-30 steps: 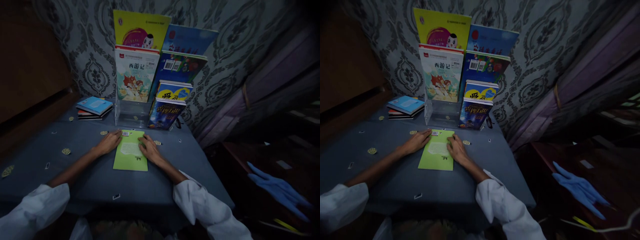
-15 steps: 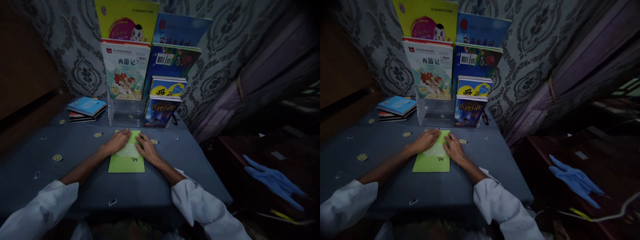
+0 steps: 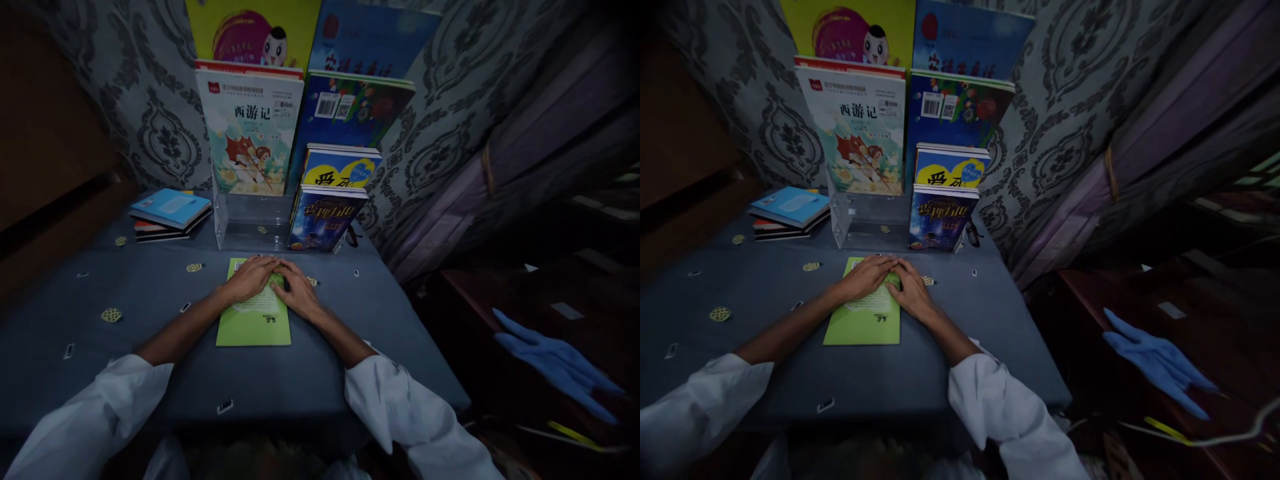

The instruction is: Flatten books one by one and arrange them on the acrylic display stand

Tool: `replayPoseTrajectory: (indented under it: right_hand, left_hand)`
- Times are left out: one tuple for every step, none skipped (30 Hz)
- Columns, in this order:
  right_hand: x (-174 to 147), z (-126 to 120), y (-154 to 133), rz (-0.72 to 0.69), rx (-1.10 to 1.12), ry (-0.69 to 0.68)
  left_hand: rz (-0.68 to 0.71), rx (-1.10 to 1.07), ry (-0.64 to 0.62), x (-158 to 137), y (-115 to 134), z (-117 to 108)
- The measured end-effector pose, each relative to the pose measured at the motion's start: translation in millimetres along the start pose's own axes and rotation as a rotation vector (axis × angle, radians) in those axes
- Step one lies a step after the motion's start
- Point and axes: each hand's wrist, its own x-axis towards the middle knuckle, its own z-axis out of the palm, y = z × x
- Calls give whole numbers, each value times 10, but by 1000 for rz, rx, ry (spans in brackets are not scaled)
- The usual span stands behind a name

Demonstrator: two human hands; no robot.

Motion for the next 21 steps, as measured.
replayPoseTrajectory:
  right_hand:
    - [5,-2,-1,-2,-13,-4]
    - [9,-4,-6,-5,-28,-10]
    - [13,-8,-13,-10,-42,-19]
    - [16,-13,-23,-13,-56,-26]
    - [19,-18,-33,-15,-68,-34]
    - [22,-24,-44,-16,-79,-42]
    - [24,-31,-54,-17,-88,-50]
    - [26,-37,-62,-18,-96,-58]
    - [28,-43,-68,-20,-104,-65]
    - [29,-49,-71,-23,-111,-70]
    - [30,-54,-72,-27,-115,-75]
    - [30,-58,-71,-31,-117,-77]
    - [30,-61,-68,-35,-116,-79]
    - [30,-63,-65,-37,-113,-80]
    - [30,-63,-63,-35,-112,-81]
    - [31,-63,-61,-30,-110,-81]
    - [31,-61,-62,-25,-110,-80]
    - [32,-60,-64,-21,-110,-79]
    - [32,-59,-69,-18,-111,-77]
    - [33,-59,-75,-16,-112,-76]
    - [33,-60,-83,-15,-113,-74]
  left_hand:
    - [0,-9,8,-2,1,-1]
    - [3,-17,17,-2,4,-4]
    - [9,-24,27,-2,8,-10]
    - [15,-28,37,0,12,-17]
    - [21,-32,45,1,17,-25]
    - [26,-36,52,2,23,-34]
    - [29,-41,59,2,27,-41]
    - [30,-45,63,2,30,-48]
    - [31,-48,66,2,32,-52]
    - [31,-50,67,1,32,-54]
    - [31,-51,68,0,31,-55]
    - [31,-51,69,-1,28,-54]
    - [31,-50,68,-2,25,-53]
    - [31,-51,67,-2,22,-52]
    - [33,-53,66,-3,19,-53]
    - [37,-57,62,-3,17,-54]
    - [40,-62,59,-4,16,-56]
    - [42,-67,56,-5,17,-60]
    - [42,-71,51,-6,19,-65]
    - [41,-72,46,-8,22,-70]
    - [38,-71,41,-10,24,-75]
